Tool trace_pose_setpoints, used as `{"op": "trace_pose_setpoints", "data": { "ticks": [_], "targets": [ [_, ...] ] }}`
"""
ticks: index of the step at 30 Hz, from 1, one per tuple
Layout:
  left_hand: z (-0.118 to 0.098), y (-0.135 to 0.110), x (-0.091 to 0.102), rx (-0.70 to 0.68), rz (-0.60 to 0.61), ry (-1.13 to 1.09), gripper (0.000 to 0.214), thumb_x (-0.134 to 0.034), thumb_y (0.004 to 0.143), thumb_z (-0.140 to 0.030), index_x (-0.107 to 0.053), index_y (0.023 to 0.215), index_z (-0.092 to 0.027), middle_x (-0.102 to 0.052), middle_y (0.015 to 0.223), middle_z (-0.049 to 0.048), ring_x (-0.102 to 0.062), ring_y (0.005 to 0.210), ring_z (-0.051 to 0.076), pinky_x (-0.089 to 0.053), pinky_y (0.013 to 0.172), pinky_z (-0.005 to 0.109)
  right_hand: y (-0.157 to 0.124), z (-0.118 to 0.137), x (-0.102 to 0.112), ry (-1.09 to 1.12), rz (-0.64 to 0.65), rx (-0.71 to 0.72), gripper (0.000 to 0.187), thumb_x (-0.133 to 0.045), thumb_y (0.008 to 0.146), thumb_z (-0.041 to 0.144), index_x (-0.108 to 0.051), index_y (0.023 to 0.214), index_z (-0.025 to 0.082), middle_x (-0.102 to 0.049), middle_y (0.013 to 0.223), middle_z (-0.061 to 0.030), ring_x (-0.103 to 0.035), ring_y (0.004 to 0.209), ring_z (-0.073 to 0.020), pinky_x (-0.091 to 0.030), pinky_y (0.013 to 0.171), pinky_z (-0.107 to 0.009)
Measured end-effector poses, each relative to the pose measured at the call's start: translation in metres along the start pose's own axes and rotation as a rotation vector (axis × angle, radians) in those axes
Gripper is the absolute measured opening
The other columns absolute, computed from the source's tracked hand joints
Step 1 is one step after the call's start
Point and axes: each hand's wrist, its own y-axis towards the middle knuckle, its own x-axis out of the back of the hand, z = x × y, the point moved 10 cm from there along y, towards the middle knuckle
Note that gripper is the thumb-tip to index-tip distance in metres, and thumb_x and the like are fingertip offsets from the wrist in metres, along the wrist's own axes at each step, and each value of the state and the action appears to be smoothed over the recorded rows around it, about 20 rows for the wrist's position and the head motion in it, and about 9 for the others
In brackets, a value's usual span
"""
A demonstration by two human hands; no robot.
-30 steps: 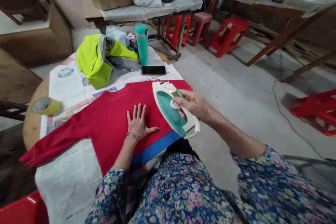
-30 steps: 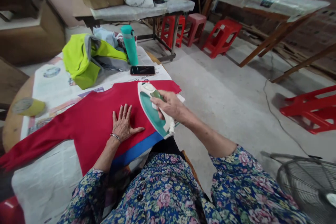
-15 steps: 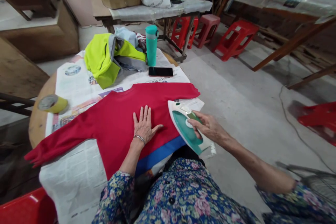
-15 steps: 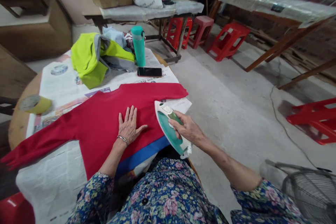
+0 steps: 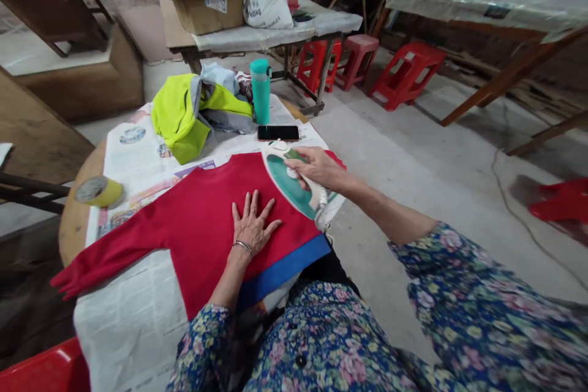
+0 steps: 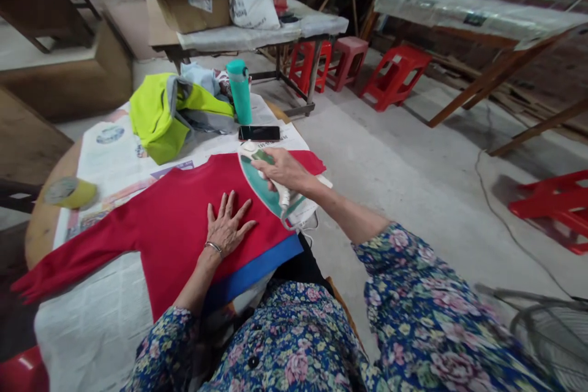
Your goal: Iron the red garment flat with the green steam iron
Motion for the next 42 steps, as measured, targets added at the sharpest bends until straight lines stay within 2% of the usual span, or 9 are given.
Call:
{"op": "trace_pose_setpoints", "data": {
  "ticks": [4,8,17,20,25,30,33,36,42],
  "targets": [
    [0.005,0.001,-0.002,0.022,-0.014,0.002,0.081,-0.057,0.103,-0.066,-0.045,0.171,-0.023,-0.032,0.181,0.0192,-0.031,0.168,0.041,-0.023,0.133,0.072,0.038,0.003,-0.049,-0.007,0.13,-0.022,0.025,-0.065,0.103,0.022,-0.054,0.081,0.023,-0.059,0.062,0.0039,-0.054,0.042,-0.0103,-0.041,0.037,-0.021],
    [0.009,0.001,-0.004,0.036,-0.042,0.003,0.096,-0.052,0.103,-0.069,-0.033,0.174,-0.007,-0.033,0.178,0.0269,-0.031,0.168,0.041,-0.024,0.135,0.069,0.057,-0.005,-0.06,-0.018,0.138,-0.056,0.029,-0.07,0.101,0.023,-0.053,0.079,0.023,-0.057,0.06,0.0053,-0.051,0.04,-0.0086,-0.038,0.037,-0.019],
    [0.002,0.0,-0.002,0.025,-0.002,0.031,0.085,-0.048,0.106,-0.064,-0.042,0.171,-0.009,-0.032,0.179,0.0248,-0.031,0.169,0.039,-0.023,0.135,0.069,0.017,-0.053,0.032,-0.041,-0.234,-0.191,0.026,-0.063,0.103,0.023,-0.051,0.08,0.024,-0.056,0.06,0.0057,-0.053,0.041,-0.0103,-0.04,0.04,-0.021],
    [0.001,0.002,-0.005,0.02,0.003,0.057,0.083,-0.048,0.107,-0.063,-0.044,0.17,-0.011,-0.035,0.178,0.0238,-0.032,0.168,0.04,-0.024,0.134,0.07,0.0,-0.061,0.049,-0.075,-0.255,-0.221,0.028,-0.065,0.103,0.025,-0.051,0.079,0.024,-0.054,0.058,0.0069,-0.052,0.04,-0.01,-0.04,0.041,-0.021],
    [0.004,0.009,-0.022,0.101,0.007,0.072,0.067,-0.047,0.108,-0.042,-0.05,0.167,-0.012,-0.043,0.174,0.0252,-0.036,0.166,0.041,-0.024,0.133,0.073,-0.006,-0.017,0.041,-0.231,-0.105,0.033,0.02,-0.071,0.101,0.033,-0.06,0.088,0.023,-0.055,0.053,0.0077,-0.053,0.04,-0.0104,-0.043,0.045,-0.022],
    [-0.006,0.002,-0.035,0.196,0.08,0.04,0.066,-0.042,0.104,-0.024,-0.048,0.169,-0.02,-0.039,0.178,0.019,-0.03,0.169,0.039,-0.023,0.132,0.077,0.021,0.014,-0.004,-0.267,0.15,0.068,0.024,-0.077,0.097,0.03,-0.068,0.116,0.02,-0.053,0.053,0.0097,-0.05,0.04,-0.0114,-0.039,0.041,-0.022],
    [-0.02,-0.003,-0.029,0.215,0.067,0.043,0.075,-0.056,0.102,-0.039,-0.043,0.172,-0.017,-0.031,0.18,0.0239,-0.026,0.169,0.046,-0.019,0.129,0.083,0.038,0.021,-0.034,-0.299,0.287,0.104,0.026,-0.074,0.098,0.028,-0.067,0.122,0.02,-0.049,0.051,0.0108,-0.048,0.04,-0.0121,-0.036,0.04,-0.021],
    [-0.032,-0.006,-0.019,0.221,0.03,0.022,0.107,-0.073,0.088,-0.07,-0.041,0.172,-0.012,-0.023,0.18,0.0308,-0.019,0.167,0.057,-0.015,0.123,0.091,0.047,0.02,-0.049,-0.316,0.36,0.118,0.018,-0.072,0.099,0.028,-0.065,0.114,0.021,-0.049,0.054,0.0102,-0.049,0.042,-0.0119,-0.037,0.041,-0.021],
    [-0.038,-0.006,-0.016,0.259,0.02,-0.051,0.128,-0.073,0.076,-0.088,-0.04,0.172,-0.01,-0.022,0.18,0.0324,-0.015,0.167,0.059,-0.011,0.124,0.09,0.042,0.006,-0.058,-0.454,0.572,0.12,0.014,-0.069,0.103,0.028,-0.065,0.113,0.02,-0.059,0.07,0.0047,-0.054,0.052,-0.0115,-0.041,0.05,-0.022]
  ]
}}
